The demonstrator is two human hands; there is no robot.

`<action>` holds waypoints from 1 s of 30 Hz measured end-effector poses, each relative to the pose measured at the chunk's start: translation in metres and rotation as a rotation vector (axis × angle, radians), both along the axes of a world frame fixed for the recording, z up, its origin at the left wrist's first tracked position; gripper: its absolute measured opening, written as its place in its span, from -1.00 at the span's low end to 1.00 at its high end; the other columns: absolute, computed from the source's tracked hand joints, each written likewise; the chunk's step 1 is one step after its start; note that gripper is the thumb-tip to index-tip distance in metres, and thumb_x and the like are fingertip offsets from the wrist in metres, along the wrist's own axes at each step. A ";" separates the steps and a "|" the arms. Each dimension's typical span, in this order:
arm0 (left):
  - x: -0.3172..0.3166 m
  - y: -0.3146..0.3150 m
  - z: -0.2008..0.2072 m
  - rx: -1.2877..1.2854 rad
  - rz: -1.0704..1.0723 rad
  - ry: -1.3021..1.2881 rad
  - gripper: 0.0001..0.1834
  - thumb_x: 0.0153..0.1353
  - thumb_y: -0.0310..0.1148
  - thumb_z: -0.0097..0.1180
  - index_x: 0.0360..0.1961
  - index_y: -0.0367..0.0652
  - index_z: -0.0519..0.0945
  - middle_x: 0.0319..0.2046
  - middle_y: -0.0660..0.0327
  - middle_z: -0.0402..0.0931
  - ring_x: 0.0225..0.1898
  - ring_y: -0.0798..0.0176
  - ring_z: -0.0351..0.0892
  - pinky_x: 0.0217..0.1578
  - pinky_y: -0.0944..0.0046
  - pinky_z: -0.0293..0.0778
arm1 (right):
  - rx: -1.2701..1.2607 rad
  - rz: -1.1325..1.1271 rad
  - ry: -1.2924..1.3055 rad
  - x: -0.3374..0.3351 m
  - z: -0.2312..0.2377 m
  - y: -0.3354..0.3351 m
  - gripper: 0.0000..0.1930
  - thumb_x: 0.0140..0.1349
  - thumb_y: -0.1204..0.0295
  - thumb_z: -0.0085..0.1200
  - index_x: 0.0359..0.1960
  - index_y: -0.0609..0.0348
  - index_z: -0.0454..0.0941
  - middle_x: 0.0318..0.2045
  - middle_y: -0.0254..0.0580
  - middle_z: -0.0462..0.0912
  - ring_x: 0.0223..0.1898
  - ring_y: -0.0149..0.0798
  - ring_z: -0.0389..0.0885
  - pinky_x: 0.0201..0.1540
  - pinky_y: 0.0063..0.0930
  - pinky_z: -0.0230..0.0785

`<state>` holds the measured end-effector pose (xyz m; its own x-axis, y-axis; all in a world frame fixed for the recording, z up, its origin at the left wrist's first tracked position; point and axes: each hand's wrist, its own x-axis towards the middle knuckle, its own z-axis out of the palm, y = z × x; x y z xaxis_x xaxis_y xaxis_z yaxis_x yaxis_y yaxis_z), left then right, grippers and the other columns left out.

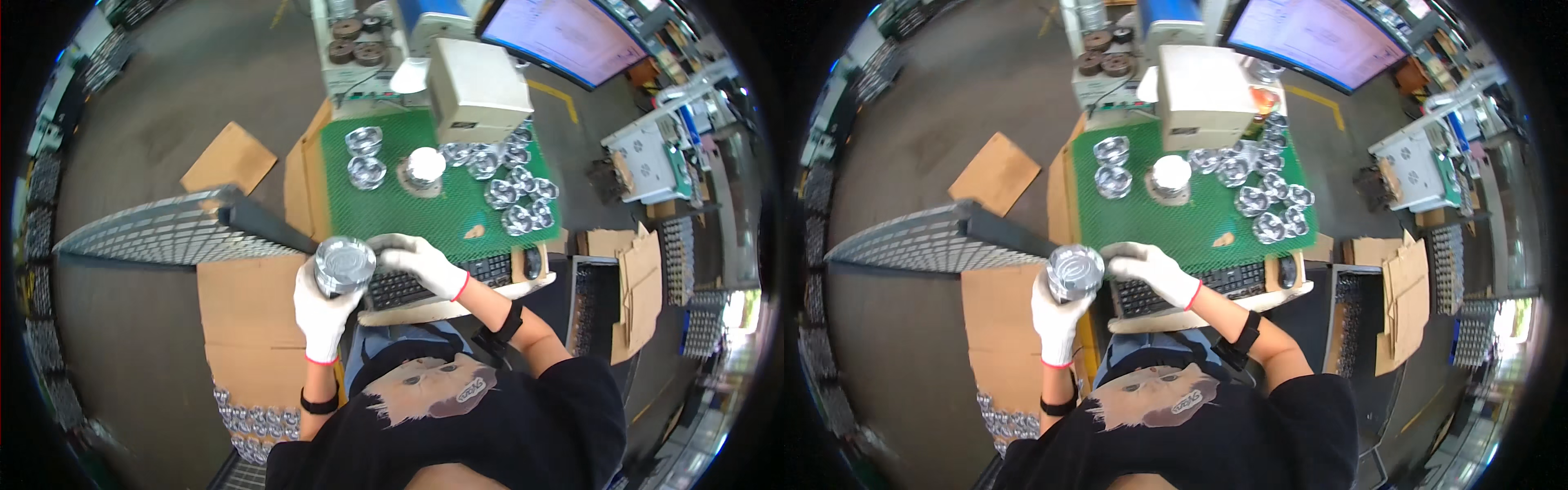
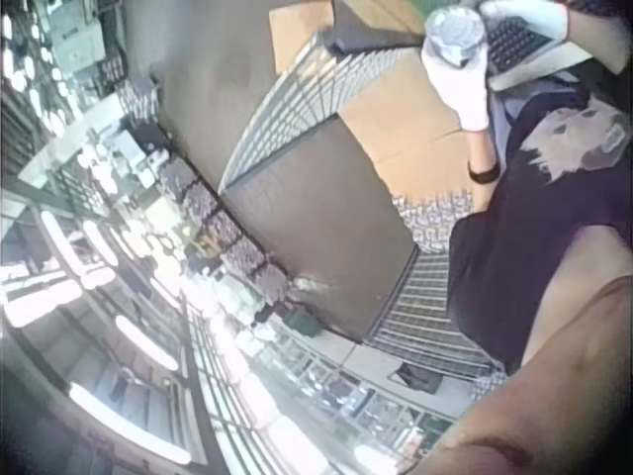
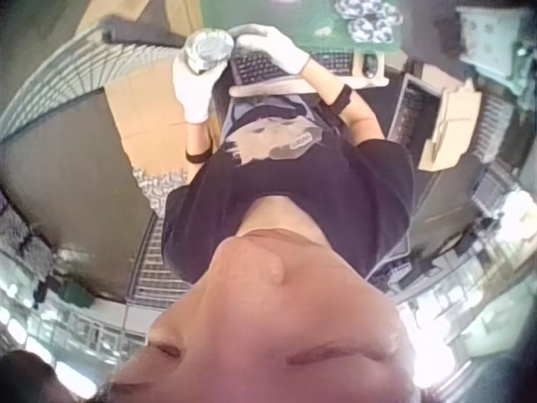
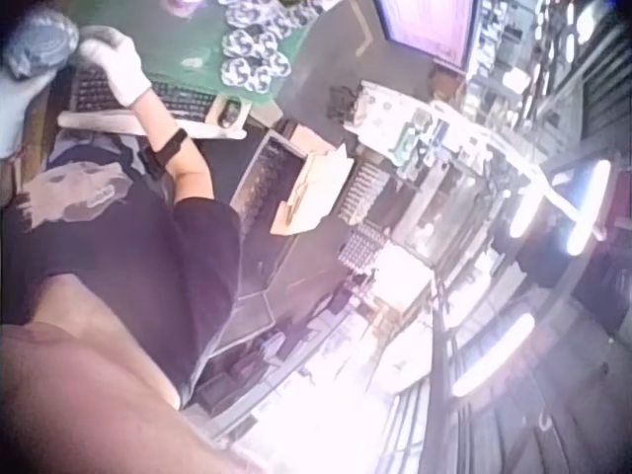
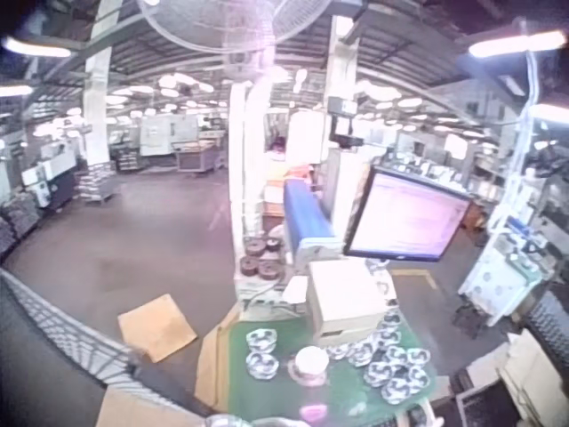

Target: Inspecting engine pistons at a workstation and transferring them to a large metal storage bin.

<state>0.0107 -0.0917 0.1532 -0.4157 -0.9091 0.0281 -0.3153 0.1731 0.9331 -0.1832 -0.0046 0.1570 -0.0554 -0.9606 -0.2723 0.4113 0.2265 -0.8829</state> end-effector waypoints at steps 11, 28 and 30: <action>-0.106 -0.001 -0.047 -0.194 -0.722 -0.629 -0.24 -0.12 0.19 0.35 -0.03 -0.17 0.58 -0.11 -0.06 0.54 -0.08 -0.08 0.56 -0.01 0.01 0.45 | 0.605 -0.495 -0.783 -0.041 -0.123 0.153 -0.45 0.25 0.03 0.13 0.12 0.17 0.44 -0.12 -0.07 0.62 -0.11 -0.09 0.64 -0.11 -0.20 0.52; -0.222 -0.053 -0.082 -0.262 -0.273 -0.121 -0.22 -0.28 -0.26 0.47 0.06 -0.17 0.45 -0.12 -0.10 0.47 -0.09 -0.12 0.54 -0.04 -0.02 0.50 | 0.353 -0.470 0.621 -0.162 -0.084 0.038 -0.22 0.09 0.25 0.30 0.33 0.06 0.16 0.03 -0.27 0.54 -0.11 -0.20 0.59 -0.07 -0.38 0.48; -0.179 -0.036 -0.039 -0.255 -0.196 -0.143 -0.18 -0.29 -0.33 0.47 0.12 -0.15 0.42 -0.09 -0.07 0.46 -0.10 -0.10 0.53 -0.04 0.01 0.49 | 0.135 -0.383 0.952 -0.171 -0.107 0.004 -0.35 0.11 0.25 0.28 0.20 0.10 0.25 0.00 -0.23 0.53 -0.10 -0.18 0.58 -0.14 -0.35 0.52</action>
<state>-0.1682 -0.1277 0.1137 -0.5979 -0.7826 0.1732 -0.3769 0.4652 0.8009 -0.3538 -0.0003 0.0499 -0.5995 -0.7981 -0.0602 -0.3786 0.3490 -0.8573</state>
